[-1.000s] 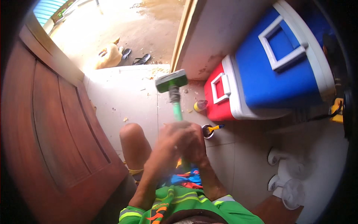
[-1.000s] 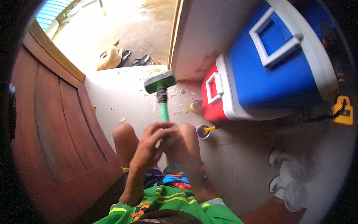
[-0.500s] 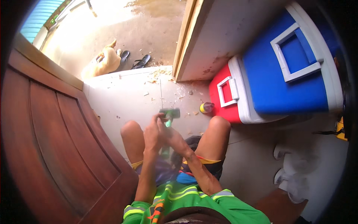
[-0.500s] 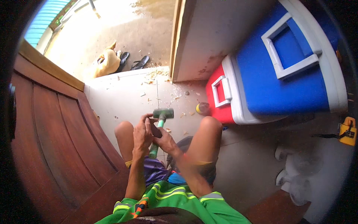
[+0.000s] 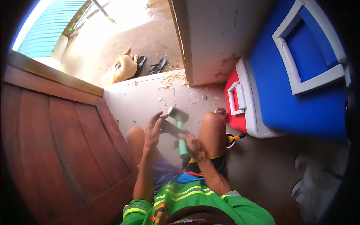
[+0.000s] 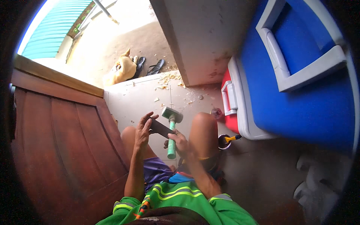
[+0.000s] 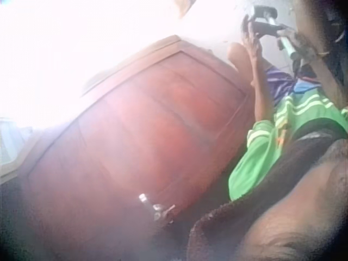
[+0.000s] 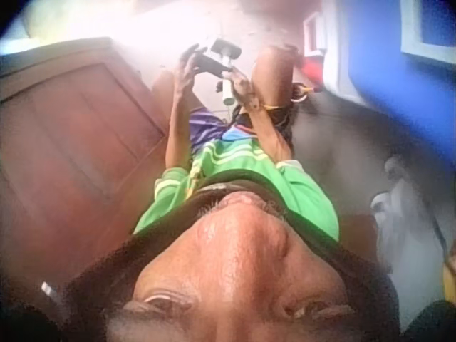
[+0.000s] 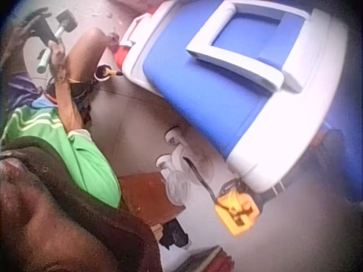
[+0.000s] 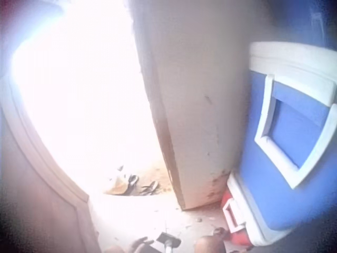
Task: The person uses a hammer to strike a metal scraper against a wooden door frame. They then move the scraper along the wood by hand to remove material and feel the surface with their fingers.
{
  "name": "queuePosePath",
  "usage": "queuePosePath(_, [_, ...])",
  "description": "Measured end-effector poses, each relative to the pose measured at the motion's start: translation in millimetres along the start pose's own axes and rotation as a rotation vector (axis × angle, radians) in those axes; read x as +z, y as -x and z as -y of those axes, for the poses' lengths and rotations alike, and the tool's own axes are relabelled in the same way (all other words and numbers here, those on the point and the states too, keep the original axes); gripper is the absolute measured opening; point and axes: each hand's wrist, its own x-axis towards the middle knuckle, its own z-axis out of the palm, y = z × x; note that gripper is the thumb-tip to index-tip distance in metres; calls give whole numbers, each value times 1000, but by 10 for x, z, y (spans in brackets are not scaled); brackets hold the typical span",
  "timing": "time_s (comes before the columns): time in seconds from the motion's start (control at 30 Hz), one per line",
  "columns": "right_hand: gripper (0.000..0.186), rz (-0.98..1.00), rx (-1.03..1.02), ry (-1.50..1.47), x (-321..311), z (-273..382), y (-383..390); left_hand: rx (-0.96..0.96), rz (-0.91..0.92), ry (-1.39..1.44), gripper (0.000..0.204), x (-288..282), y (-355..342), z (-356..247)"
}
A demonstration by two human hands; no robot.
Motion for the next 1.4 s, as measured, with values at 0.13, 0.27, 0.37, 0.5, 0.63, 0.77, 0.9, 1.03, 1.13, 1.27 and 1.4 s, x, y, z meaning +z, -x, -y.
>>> queuePosePath(0.13, [22, -43, -14, 160, -204, -14, -94, 394, -60, -1334, 55, 207, 98, -428])
queuePosePath(0.27, [18, -74, -28, 105, -170, 124, -82, 486, 500, -1565, 73, 393, 185, -499])
queuePosePath(0.37, [17, -5, -48, 101, -197, 161, -91, 502, 521, -1550, 67, 297, 14, -295])
queuePosePath(0.5, [34, -16, -36, 21, -318, 53, -222, 326, 512, -1228, 50, 58, -325, -409])
queuePosePath(0.63, [33, -22, 39, 273, -313, -164, -373, -3, 349, -69, 35, -151, -788, -633])
queuePosePath(0.77, [66, -106, 44, 203, -314, -251, -385, -25, 422, 330, 37, 227, -1129, -1104])
queuePosePath(0.9, [85, -39, 45, 226, -419, -229, -364, -12, 481, 530, 38, 380, -1454, -1114])
queuePosePath(1.03, [89, 9, 2, 375, -9, 135, 32, -19, 514, 627, 35, 279, -1743, -981])
queuePosePath(1.13, [93, 155, -161, 363, 144, 258, 356, -23, 555, 649, 33, 279, -1928, -953])
queuePosePath(1.27, [72, -34, 13, 302, 157, 212, 331, 46, 536, 633, 23, 261, -2090, -858])
queuePosePath(1.4, [26, -427, 84, 365, 82, -80, 18, 78, 508, 666, 30, 272, -2104, -836])
